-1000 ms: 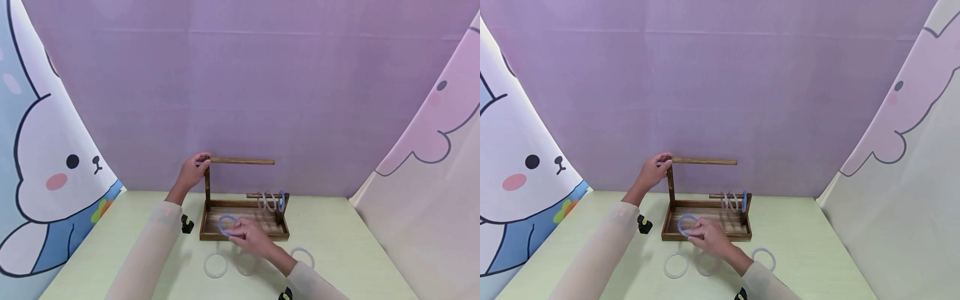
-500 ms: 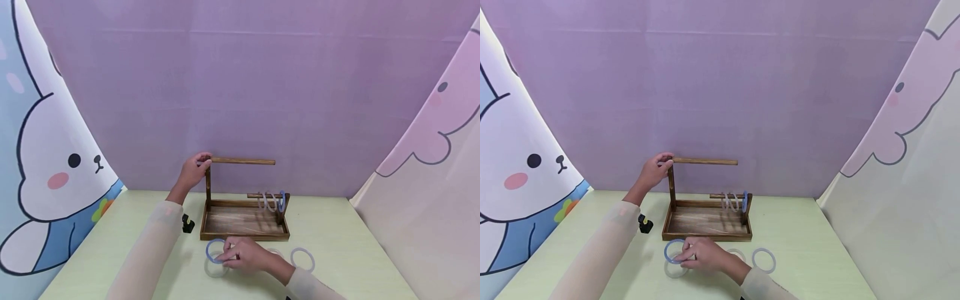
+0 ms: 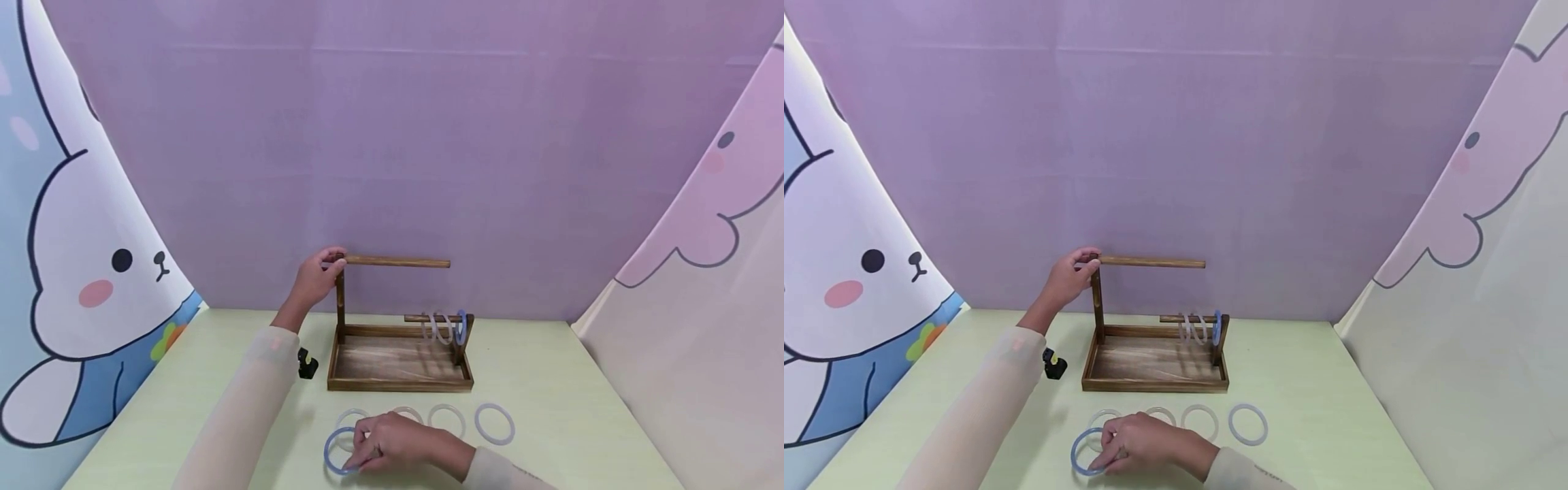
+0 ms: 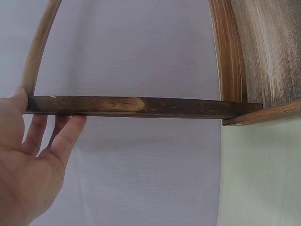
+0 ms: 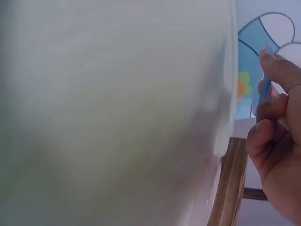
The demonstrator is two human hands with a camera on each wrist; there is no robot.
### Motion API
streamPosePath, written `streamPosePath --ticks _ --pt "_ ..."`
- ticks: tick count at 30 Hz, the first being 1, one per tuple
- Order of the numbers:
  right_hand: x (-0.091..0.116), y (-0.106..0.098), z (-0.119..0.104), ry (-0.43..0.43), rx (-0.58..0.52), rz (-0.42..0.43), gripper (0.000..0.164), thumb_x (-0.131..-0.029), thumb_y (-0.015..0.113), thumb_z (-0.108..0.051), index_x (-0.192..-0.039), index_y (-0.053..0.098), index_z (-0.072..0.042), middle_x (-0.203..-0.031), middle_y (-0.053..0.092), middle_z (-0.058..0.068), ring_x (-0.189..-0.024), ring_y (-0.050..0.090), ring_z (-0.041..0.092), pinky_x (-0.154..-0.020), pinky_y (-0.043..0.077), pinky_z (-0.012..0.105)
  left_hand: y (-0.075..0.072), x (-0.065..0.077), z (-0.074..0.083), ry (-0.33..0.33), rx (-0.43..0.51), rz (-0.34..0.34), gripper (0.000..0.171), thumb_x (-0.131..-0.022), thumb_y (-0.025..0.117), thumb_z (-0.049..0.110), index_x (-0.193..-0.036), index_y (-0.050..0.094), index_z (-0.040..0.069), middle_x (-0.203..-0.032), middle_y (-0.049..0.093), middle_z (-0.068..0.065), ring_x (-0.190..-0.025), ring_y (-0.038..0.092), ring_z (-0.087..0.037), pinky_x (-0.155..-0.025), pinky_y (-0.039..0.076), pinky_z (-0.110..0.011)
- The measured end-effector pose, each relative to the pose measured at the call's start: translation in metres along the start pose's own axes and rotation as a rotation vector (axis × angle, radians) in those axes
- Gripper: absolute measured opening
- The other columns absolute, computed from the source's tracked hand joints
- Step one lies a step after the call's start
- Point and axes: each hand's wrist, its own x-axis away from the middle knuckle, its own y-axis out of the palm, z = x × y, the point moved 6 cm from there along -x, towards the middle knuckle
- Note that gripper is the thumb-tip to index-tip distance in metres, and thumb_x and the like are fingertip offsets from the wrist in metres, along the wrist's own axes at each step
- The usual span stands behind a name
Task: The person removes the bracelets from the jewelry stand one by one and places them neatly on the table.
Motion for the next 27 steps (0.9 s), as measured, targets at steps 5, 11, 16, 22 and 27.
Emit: streamPosePath --ticks 5,11,16,22,27 --pt "0.0 0.008 -0.01 -0.06 -0.028 -0.042 0.02 -0.096 0.072 -0.032 -0.115 0.079 -0.029 -0.1 0.067 -0.015 -0.084 0.045 -0.02 -0.071 0.036 -0.005 0.001 -0.001 -0.001 0.001 -0.003 -0.002 0.035 -0.107 0.054 0.033 -0.138 0.06 0.018 -0.134 0.058 -0.014 -0.112 0.063 -0.032 -0.089 0.06 -0.048" --pt "0.0 0.014 -0.014 -0.093 -0.034 -0.109 0.018 -0.096 0.071 -0.031 -0.112 0.08 -0.029 -0.104 0.066 -0.014 -0.091 0.047 -0.018 -0.077 0.036 -0.004 0.0 -0.001 0.0 -0.001 -0.005 0.003 0.035 -0.107 0.054 0.033 -0.137 0.06 0.018 -0.135 0.058 -0.014 -0.113 0.063 -0.033 -0.089 0.06 -0.049" --pt "0.001 0.016 -0.015 -0.091 -0.009 -0.14 0.013 -0.095 0.073 -0.03 -0.105 0.082 -0.029 -0.103 0.065 -0.014 -0.09 0.047 -0.017 -0.079 0.035 -0.004 0.0 0.0 0.0 -0.002 -0.006 -0.001 0.035 -0.106 0.054 0.034 -0.138 0.06 0.019 -0.135 0.058 -0.015 -0.114 0.063 -0.033 -0.089 0.06 -0.048" --pt "0.0 0.017 -0.017 -0.094 0.016 -0.177 0.007 -0.092 0.076 -0.022 -0.092 0.08 -0.027 -0.102 0.063 -0.014 -0.092 0.046 -0.017 -0.081 0.034 -0.005 0.001 -0.001 -0.001 -0.003 -0.006 0.002 0.035 -0.107 0.054 0.034 -0.138 0.06 0.019 -0.135 0.057 -0.014 -0.113 0.063 -0.032 -0.088 0.061 -0.047" --pt "-0.001 0.019 -0.015 -0.084 -0.01 -0.201 0.007 -0.091 0.076 -0.019 -0.089 0.079 -0.025 -0.101 0.064 -0.014 -0.089 0.045 -0.017 -0.079 0.035 -0.005 0.001 -0.003 -0.003 -0.004 -0.005 0.005 0.034 -0.107 0.054 0.033 -0.137 0.06 0.019 -0.134 0.058 -0.014 -0.111 0.063 -0.032 -0.087 0.061 -0.047"
